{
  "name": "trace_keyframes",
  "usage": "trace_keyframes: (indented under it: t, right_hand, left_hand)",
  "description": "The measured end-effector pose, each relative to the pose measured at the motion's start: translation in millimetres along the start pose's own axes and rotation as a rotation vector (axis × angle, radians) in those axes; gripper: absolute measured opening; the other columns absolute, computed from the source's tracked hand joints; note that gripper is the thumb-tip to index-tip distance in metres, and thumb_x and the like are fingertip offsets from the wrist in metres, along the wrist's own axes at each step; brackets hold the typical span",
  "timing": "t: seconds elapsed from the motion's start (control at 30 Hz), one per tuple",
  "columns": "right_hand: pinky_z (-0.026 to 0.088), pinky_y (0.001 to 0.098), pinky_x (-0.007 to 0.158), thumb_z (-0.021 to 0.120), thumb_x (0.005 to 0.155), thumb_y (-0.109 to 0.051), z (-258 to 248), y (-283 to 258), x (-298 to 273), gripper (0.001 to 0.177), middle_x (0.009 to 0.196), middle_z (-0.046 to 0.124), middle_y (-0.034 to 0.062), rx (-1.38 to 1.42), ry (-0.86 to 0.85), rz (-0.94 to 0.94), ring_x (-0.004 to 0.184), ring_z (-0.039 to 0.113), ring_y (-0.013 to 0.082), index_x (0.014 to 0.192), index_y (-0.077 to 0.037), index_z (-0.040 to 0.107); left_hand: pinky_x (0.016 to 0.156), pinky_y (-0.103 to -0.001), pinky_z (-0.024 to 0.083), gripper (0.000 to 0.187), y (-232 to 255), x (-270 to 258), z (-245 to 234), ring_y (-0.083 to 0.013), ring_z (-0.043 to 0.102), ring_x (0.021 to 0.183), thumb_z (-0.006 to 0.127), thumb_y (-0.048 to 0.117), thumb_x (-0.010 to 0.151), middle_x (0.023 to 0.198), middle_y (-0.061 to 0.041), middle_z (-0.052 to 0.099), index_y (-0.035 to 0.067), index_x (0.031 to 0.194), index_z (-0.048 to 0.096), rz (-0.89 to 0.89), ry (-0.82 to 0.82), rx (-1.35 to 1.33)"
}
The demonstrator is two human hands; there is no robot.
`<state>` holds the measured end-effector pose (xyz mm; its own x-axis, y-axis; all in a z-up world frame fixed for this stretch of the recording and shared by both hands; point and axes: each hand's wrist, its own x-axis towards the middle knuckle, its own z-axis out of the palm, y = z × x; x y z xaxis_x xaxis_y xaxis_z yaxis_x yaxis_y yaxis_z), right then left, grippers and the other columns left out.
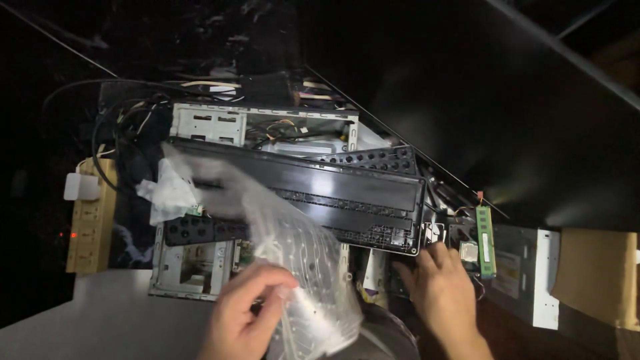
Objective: Dismantling, cleaning, and repairing a computer keyboard.
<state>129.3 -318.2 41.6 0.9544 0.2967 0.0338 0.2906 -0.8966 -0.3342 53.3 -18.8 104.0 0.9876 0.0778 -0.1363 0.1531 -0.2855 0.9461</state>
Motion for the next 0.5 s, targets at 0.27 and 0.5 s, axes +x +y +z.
trace_keyframes:
  t: [0.27, 0.5]
  right_hand:
    - [0.052, 0.0449, 0.067, 0.077, 0.077, -0.021, 12.2, -5.1, -3.9, 0.02, 0.087, 0.06, 0.012, -0.079, 0.044, 0.034, 0.083, 0.059, 0.034, 0.082, -0.005, 0.066]
    - [0.053, 0.0433, 0.068, 0.075, 0.079, -0.015, 22.5, 23.8, -14.2, 0.022, 0.096, 0.059, 0.013, 0.166, 0.063, -0.001, 0.083, 0.062, 0.0343, 0.095, -0.005, 0.064]
  left_hand:
    - [0.076, -0.028, 0.055, 0.015, 2.9, -3.4, 3.9, -0.0175, 0.071, 0.085, 0.069, 0.0, 0.087, 0.092, -0.007, 0.071, 0.006, 0.101, 0.07, 0.074, -0.065, 0.128]
    - [0.068, -0.028, 0.058, 0.026, -27.3, -22.3, 0.9, -0.0156, 0.076, 0.081, 0.07, -0.005, 0.08, 0.092, -0.005, 0.078, 0.008, 0.099, 0.08, 0.114, 0.018, 0.049]
